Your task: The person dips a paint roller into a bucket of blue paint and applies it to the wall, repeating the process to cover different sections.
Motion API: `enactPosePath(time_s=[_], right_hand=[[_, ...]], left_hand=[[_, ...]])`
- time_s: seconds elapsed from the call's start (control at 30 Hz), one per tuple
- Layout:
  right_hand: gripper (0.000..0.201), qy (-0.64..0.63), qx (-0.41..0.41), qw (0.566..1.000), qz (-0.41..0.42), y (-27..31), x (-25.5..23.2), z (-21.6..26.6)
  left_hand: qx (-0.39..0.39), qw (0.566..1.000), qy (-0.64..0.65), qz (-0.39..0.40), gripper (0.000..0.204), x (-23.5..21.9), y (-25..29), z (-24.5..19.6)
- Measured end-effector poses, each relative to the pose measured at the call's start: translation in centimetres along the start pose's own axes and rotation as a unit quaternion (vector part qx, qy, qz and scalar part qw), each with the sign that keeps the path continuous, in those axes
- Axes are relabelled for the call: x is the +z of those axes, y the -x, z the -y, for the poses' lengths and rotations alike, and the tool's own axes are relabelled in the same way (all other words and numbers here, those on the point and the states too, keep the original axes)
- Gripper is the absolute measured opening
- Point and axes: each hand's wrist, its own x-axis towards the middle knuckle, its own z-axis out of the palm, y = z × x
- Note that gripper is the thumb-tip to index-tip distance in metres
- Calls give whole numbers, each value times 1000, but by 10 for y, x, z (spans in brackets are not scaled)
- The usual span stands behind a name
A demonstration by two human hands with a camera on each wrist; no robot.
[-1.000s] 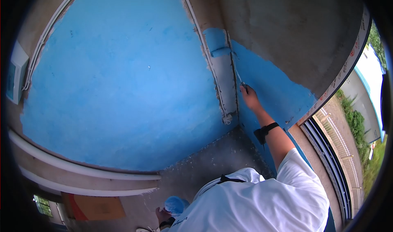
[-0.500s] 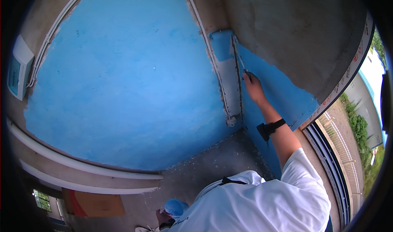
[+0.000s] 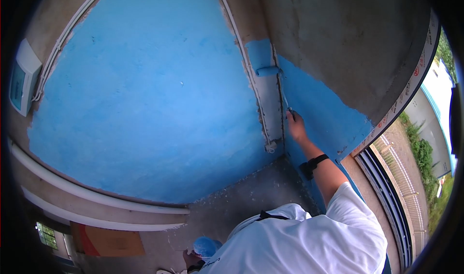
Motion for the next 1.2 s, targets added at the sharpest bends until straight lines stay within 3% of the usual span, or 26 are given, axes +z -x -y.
enactPosePath(time_s=[0.03,0.07,0.1,0.17,0.3,0.43,0.47,0.5,0.63,0.7,0.73,0.77,0.8,0.83,0.87,0.9,0.93,1.0,1.07,1.13,1.2], right_hand=[[42,-1,-1,1000,-1,-4,0,3],[41,26,-47,998,-24,-7,-4,15],[41,54,-93,993,-47,-10,-8,30],[41,47,-90,994,-33,-17,-16,66],[40,40,-67,997,-6,-22,-18,76],[43,65,-92,993,-26,-16,-6,7],[45,76,-44,996,7,-10,-7,-4],[47,87,4,995,40,-6,-7,-10],[50,61,0,998,24,5,-1,-19],[49,42,7,999,15,9,2,-6],[49,42,7,999,12,7,6,-2],[44,-9,-14,1000,1,3,11,4],[41,-58,-34,998,-9,1,15,13],[41,-58,-31,998,-11,0,18,21],[42,-135,37,990,34,3,16,46],[45,-210,104,969,77,9,14,69],[45,-210,106,969,76,17,13,90],[41,-355,173,912,110,29,12,120],[41,-356,184,910,106,31,19,111],[41,-357,188,909,102,31,26,97],[42,-290,179,937,82,37,32,73]], left_hand=[[24,968,65,-240,47,-11,-7,4],[46,875,126,-465,48,78,-34,-26],[47,875,125,-465,48,67,-32,-25],[33,903,96,-419,48,57,-30,-23],[35,886,87,-455,48,48,-29,-24],[48,892,90,-441,48,49,-28,-21],[47,893,102,-435,48,50,-27,-21],[46,895,114,-430,48,49,-27,-21],[36,893,139,-427,48,44,-23,-21],[27,890,140,-433,49,13,-25,-25],[-48,954,-17,-296,49,0,-29,-30],[-121,967,-172,-144,50,-11,-34,-37],[-123,967,-173,-144,50,1,-28,-31],[-59,956,-36,-286,50,11,-23,-26],[8,903,103,-416,50,18,-20,-23],[6,903,101,-418,50,24,-22,-21],[14,908,86,-409,49,29,-23,-21],[21,913,73,-402,49,41,-28,-21],[25,837,157,-524,48,107,-40,-32],[20,855,150,-497,47,84,-34,-31],[18,873,145,-466,46,76,-36,-28]])
